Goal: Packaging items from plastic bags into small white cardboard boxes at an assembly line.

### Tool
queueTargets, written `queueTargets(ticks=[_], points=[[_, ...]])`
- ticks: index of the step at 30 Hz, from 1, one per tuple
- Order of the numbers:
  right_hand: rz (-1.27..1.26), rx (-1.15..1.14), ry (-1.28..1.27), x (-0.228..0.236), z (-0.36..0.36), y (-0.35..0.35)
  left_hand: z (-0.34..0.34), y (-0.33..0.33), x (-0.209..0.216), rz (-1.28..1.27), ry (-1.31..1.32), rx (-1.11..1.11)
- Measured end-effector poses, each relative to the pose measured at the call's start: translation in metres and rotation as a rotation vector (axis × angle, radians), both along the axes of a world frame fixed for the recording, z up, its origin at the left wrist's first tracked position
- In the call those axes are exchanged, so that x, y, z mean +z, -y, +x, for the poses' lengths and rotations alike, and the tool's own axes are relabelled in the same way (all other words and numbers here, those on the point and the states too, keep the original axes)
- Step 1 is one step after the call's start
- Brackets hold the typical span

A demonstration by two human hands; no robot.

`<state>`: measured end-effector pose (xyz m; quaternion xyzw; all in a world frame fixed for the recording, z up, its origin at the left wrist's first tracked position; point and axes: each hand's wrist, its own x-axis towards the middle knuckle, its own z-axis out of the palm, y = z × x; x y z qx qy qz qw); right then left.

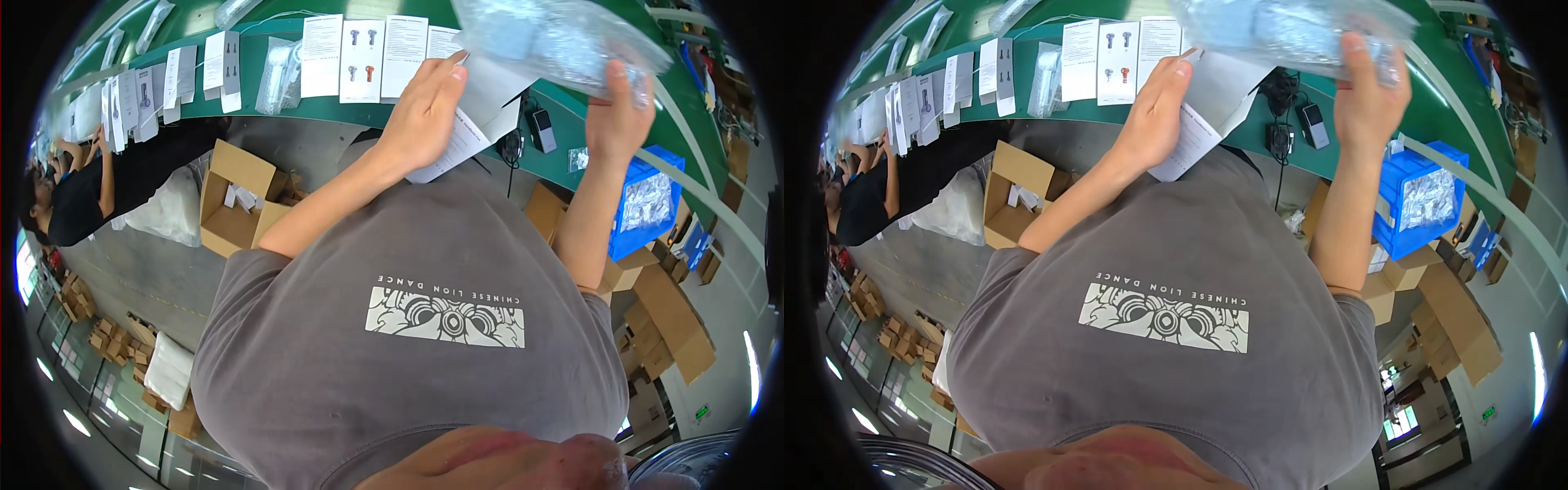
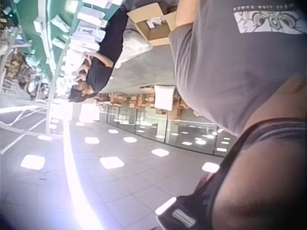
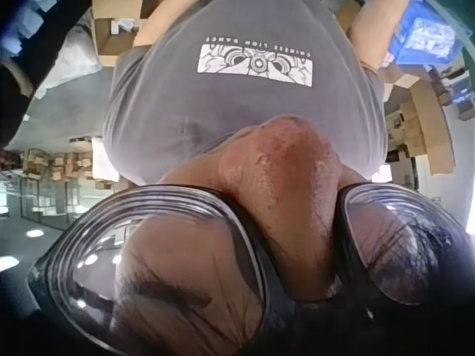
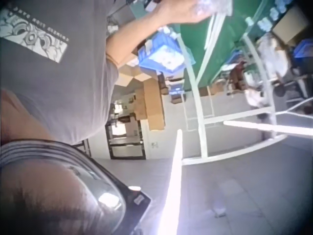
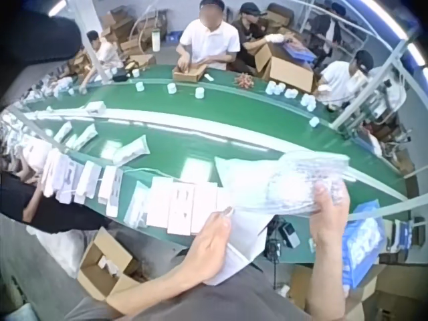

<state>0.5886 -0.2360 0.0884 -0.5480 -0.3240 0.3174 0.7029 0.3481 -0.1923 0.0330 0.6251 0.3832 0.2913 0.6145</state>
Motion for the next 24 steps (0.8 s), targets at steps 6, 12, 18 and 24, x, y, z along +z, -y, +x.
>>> queueTargets(ticks=[6, 12, 18, 24], points=[[-0.156, 0.055, 0.458, 0.012, 0.038, 0.034, 0.028, 0.014, -0.016, -0.183, 0.11, 0.014], [-0.439, 0.897, 0.849, 0.042, 0.077, 0.039, 0.068, 0.045, -0.005, -0.027, 0.074, -0.172], [-0.231, 0.508, 0.619, -0.024, 0.039, 0.073, 0.1, 0.054, -0.017, -0.155, -0.025, -0.208], [-0.436, 0.813, 0.604, -0.031, 0.075, 0.107, 0.126, 0.068, -0.021, -0.296, -0.305, -0.067]])
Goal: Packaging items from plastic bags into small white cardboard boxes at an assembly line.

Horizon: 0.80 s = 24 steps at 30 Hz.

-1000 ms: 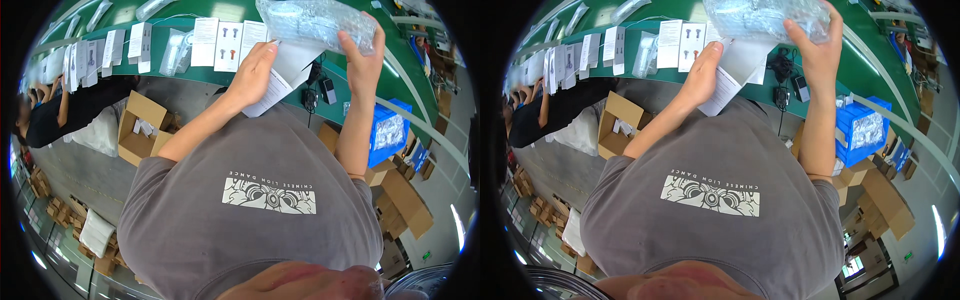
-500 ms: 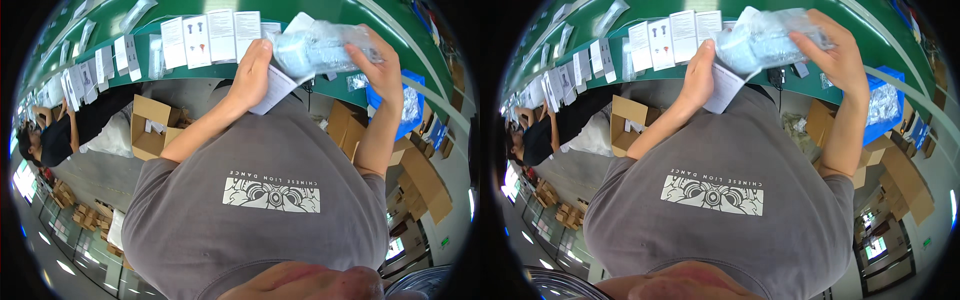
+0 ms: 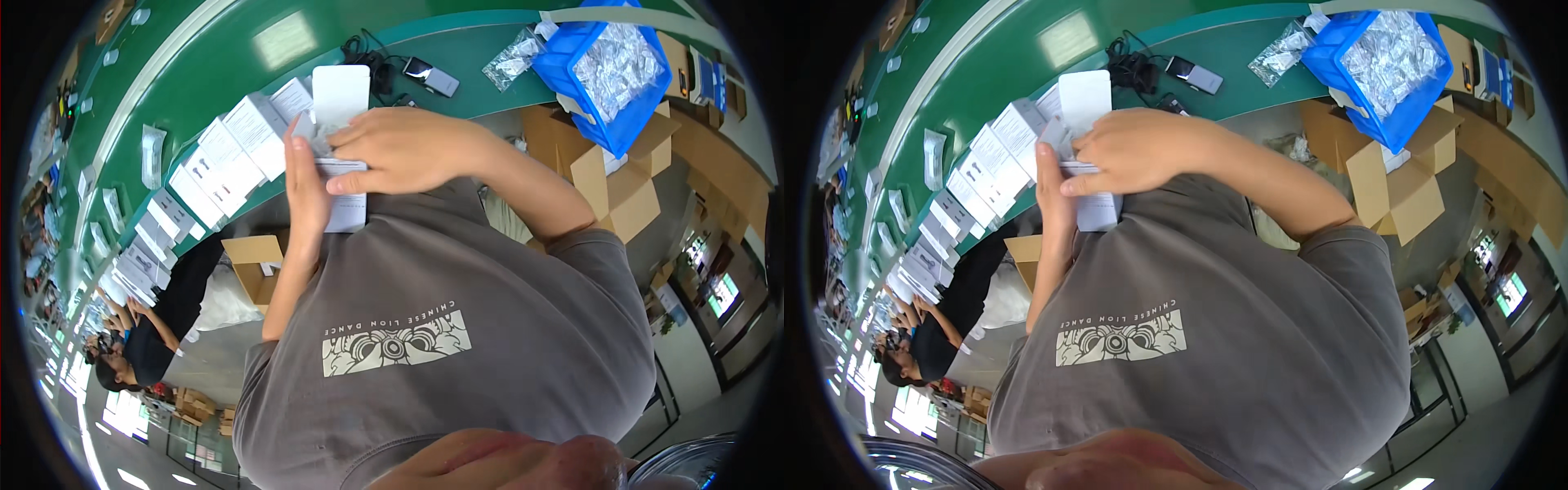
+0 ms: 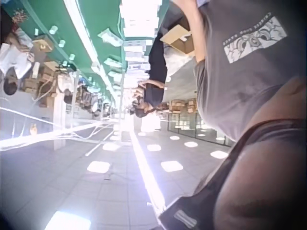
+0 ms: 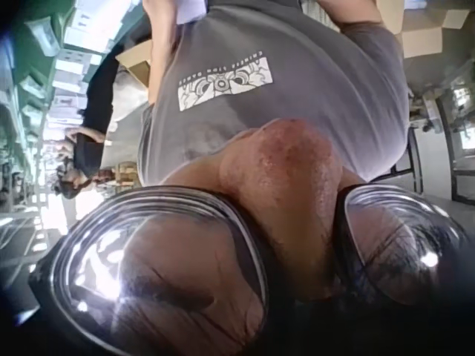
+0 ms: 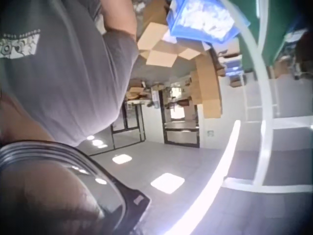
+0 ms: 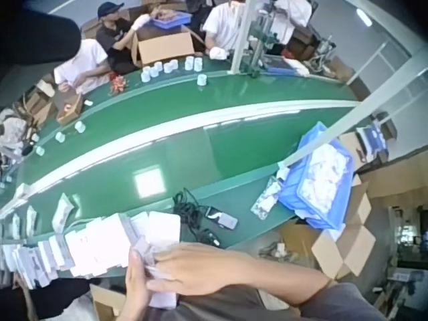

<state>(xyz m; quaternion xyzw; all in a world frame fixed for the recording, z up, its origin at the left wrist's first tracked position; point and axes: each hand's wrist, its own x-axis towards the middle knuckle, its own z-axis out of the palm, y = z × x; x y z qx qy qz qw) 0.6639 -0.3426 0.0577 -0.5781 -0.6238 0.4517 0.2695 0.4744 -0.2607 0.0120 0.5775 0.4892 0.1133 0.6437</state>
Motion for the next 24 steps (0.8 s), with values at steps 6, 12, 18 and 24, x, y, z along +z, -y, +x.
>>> queueTargets(ticks=[6, 12, 18, 24], points=[[0.083, -1.021, 0.574, -0.193, 0.146, 0.112, 0.013, 0.003, 0.008, 0.244, -0.021, -0.05], [0.003, -0.711, 1.048, -0.313, 0.126, 0.204, 0.018, 0.017, -0.002, 0.113, -0.018, 0.035], [0.208, -0.895, 0.438, -0.298, 0.113, 0.209, 0.031, 0.015, 0.0, 0.187, -0.043, -0.085], [0.552, -0.931, -0.47, -0.053, 0.083, 0.063, 0.038, 0.032, -0.002, 0.155, 0.049, -0.009]])
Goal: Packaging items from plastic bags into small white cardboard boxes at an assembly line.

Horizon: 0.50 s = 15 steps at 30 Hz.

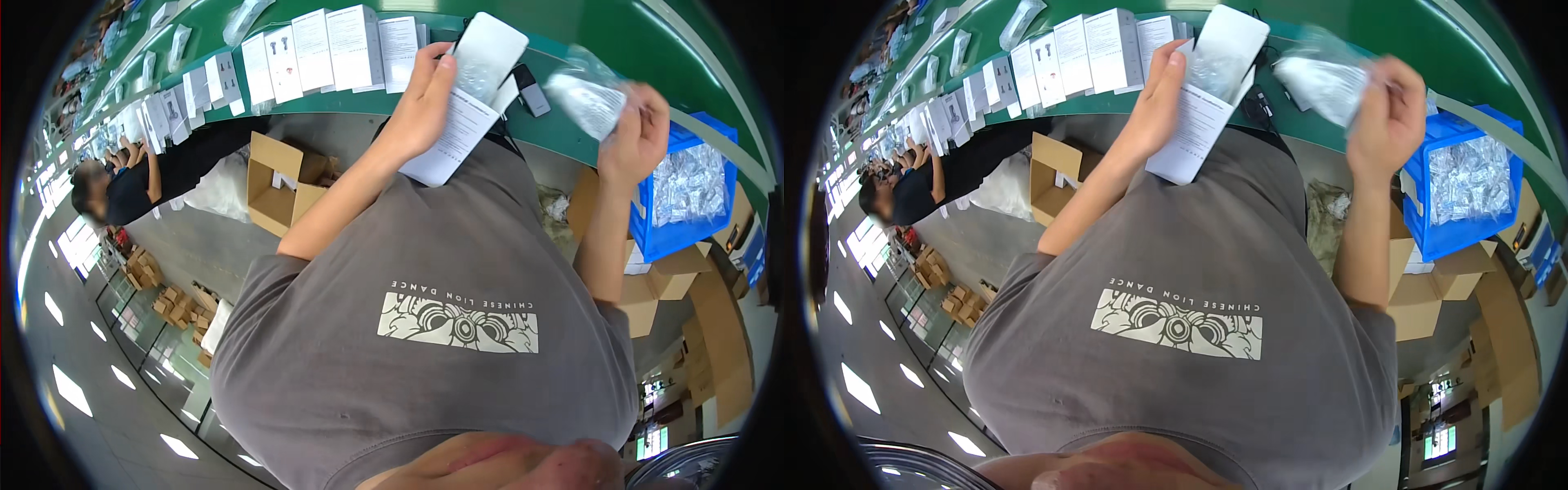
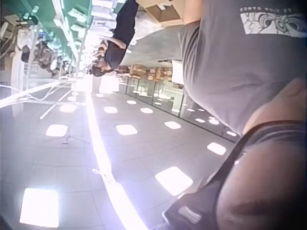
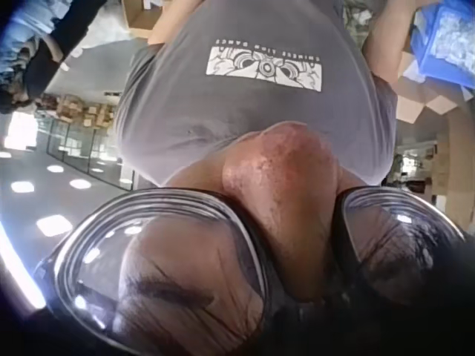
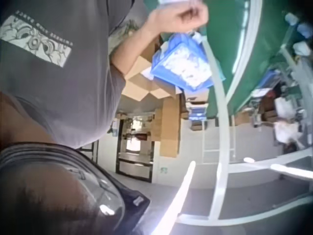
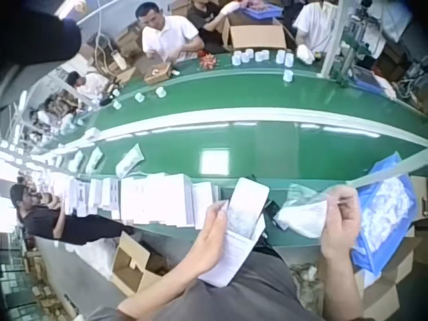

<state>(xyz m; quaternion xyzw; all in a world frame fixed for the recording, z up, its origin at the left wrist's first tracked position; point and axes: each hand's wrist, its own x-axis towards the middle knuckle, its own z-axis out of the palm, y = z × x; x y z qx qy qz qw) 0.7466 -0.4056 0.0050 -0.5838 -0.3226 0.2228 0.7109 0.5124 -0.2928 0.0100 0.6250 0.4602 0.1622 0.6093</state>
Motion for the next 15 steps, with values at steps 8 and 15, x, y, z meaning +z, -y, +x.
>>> queueTargets(ticks=[8, 15], points=[[-0.368, 1.066, 0.234, 0.044, -0.027, -0.067, -0.006, 0.02, 0.003, 0.033, 0.129, -0.002], [-0.288, 1.204, -0.168, 0.035, -0.04, -0.081, -0.023, 0.011, -0.011, -0.03, -0.004, 0.121]])
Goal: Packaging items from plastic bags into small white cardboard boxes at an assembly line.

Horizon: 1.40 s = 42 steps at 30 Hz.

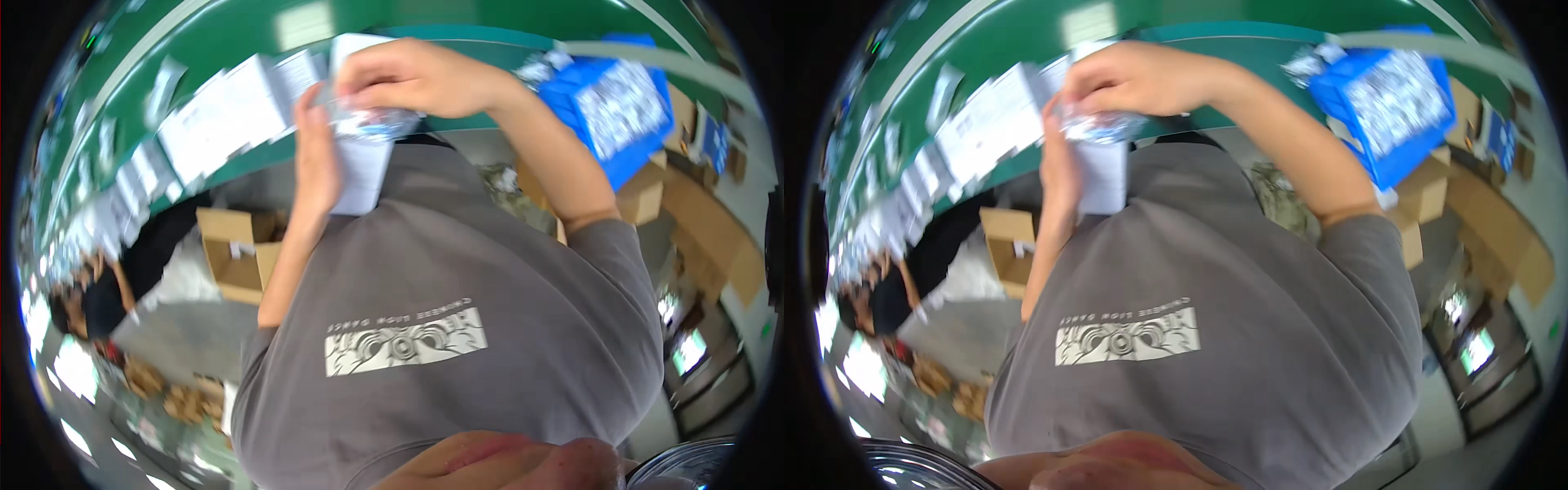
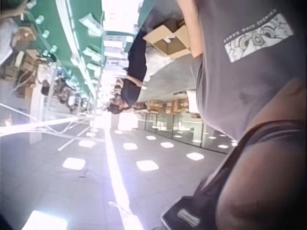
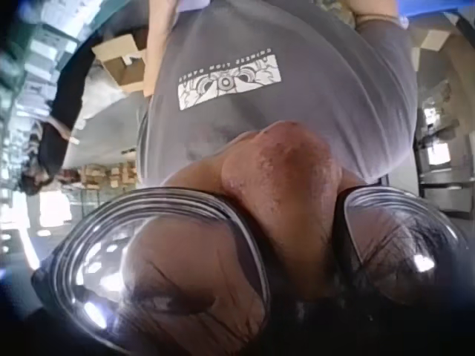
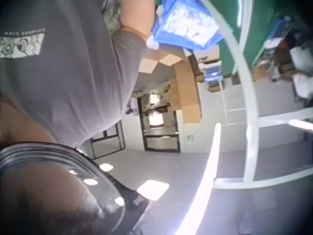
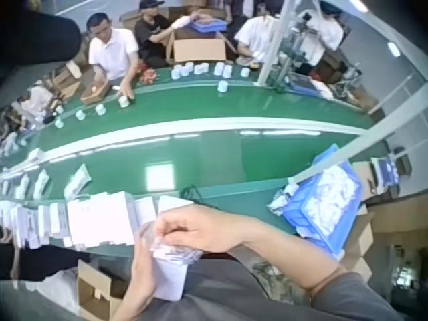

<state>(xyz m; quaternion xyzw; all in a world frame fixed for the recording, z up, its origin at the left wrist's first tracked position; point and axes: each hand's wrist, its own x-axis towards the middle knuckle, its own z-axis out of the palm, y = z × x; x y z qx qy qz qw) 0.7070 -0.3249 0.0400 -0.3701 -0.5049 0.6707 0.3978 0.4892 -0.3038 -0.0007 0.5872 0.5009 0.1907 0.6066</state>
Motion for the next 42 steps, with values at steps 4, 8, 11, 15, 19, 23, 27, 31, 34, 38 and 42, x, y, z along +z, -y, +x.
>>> queueTargets(ticks=[4, 8, 11, 15, 19, 23, 27, 31, 34, 38, 42], points=[[-0.006, 0.107, 0.286, 0.009, -0.005, -0.003, 0.003, 0.0, -0.004, -0.096, 0.047, -0.02], [0.008, 0.211, 0.681, 0.015, -0.016, 0.003, 0.011, -0.001, 0.012, -0.094, 0.011, -0.07], [0.46, -0.115, 0.653, 0.004, -0.008, 0.036, 0.008, -0.005, 0.002, -0.008, -0.006, -0.112], [-0.134, -0.25, 0.284, 0.016, 0.004, 0.034, 0.018, 0.001, 0.014, 0.161, 0.145, -0.192], [-0.131, -0.25, 0.475, 0.021, -0.002, 0.028, 0.023, 0.008, 0.017, 0.041, 0.218, -0.238], [0.092, -0.146, 0.79, 0.008, -0.008, 0.018, 0.012, 0.002, 0.013, -0.005, 0.231, -0.146], [0.321, -0.157, 0.784, 0.005, -0.011, 0.019, 0.009, -0.001, 0.013, 0.087, 0.244, -0.17], [0.367, -0.086, 0.738, 0.025, -0.023, 0.029, 0.0, -0.003, 0.013, -0.007, 0.287, -0.072], [0.164, -0.188, 0.699, 0.042, -0.038, 0.024, -0.004, 0.002, 0.015, -0.017, 0.26, -0.024], [0.038, 0.516, 1.111, 0.045, -0.05, 0.006, -0.015, 0.003, 0.002, 0.036, 0.277, -0.107], [-0.019, -0.027, 0.454, 0.005, -0.054, 0.014, -0.041, -0.012, -0.012, 0.184, 0.277, -0.165]])
